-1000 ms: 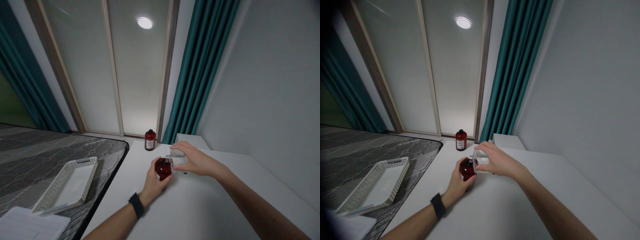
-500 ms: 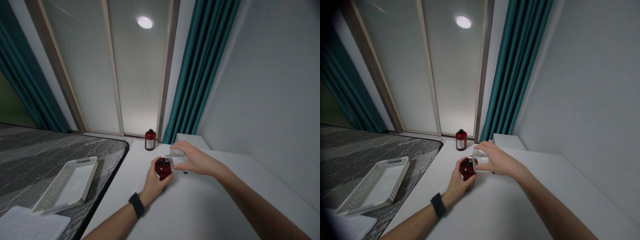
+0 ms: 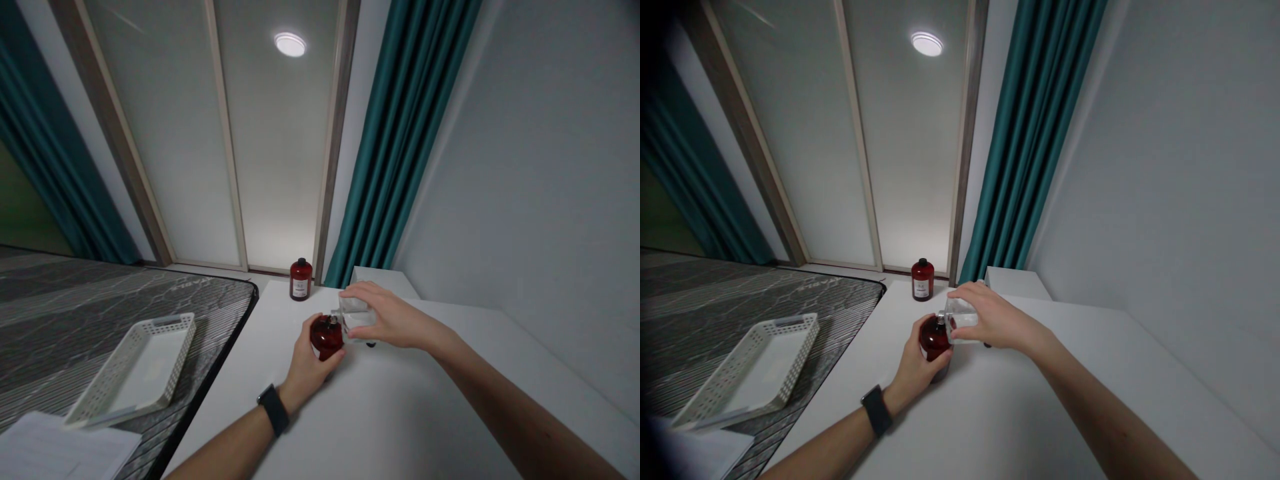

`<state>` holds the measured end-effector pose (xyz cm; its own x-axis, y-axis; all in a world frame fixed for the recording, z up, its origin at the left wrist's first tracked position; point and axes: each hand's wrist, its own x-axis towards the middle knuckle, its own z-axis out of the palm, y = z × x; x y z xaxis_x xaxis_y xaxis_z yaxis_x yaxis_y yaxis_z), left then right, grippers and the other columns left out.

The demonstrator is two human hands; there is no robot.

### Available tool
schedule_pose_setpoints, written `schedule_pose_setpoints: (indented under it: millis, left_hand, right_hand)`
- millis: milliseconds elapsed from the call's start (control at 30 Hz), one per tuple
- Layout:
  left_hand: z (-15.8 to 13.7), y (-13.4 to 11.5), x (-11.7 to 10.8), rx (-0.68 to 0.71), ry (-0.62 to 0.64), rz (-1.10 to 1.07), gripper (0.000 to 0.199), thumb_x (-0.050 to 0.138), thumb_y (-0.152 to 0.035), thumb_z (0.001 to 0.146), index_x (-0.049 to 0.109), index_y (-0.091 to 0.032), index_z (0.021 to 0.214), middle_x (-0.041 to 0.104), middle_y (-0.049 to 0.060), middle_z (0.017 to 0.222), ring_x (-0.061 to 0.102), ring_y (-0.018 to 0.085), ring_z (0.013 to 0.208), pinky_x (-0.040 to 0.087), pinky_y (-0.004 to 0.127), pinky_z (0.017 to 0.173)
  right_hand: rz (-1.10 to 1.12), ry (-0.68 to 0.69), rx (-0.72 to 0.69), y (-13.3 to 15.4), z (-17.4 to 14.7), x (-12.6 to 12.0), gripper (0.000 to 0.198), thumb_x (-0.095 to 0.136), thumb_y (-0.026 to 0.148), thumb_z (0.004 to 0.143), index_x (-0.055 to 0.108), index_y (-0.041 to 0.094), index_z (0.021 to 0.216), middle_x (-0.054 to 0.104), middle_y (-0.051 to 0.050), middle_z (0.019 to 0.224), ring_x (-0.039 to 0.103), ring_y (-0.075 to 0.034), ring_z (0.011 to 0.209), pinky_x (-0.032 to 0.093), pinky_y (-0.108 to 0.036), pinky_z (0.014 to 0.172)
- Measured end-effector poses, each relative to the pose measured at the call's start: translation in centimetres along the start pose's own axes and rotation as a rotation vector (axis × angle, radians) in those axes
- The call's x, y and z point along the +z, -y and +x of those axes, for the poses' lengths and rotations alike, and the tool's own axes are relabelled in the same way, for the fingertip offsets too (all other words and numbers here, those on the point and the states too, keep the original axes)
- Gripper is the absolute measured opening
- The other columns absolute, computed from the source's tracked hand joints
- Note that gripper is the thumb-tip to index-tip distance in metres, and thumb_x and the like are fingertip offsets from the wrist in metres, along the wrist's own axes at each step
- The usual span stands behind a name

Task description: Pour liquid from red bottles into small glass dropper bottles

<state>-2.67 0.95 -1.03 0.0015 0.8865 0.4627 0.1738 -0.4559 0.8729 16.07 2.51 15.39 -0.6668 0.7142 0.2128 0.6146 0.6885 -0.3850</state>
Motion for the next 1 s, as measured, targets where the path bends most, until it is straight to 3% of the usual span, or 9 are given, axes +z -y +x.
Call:
schedule_pose_setpoints:
  millis: [1000]
  left_hand:
    - [-0.15,-0.07,0.03,-0.011,0.004,-0.04,0.069,0.076,-0.027,0.071,0.043,-0.018,0.131,0.059,0.012,0.125,0.059,0.028,0.116,0.044,0.047,0.105]
  right_hand:
    - [0.005,0.02,-0.043,-0.25,0.44,-0.48,0.058,0.08,0.037,0.076,0.059,0.027,0.129,0.061,-0.009,0.131,0.054,-0.029,0.125,0.043,-0.048,0.106]
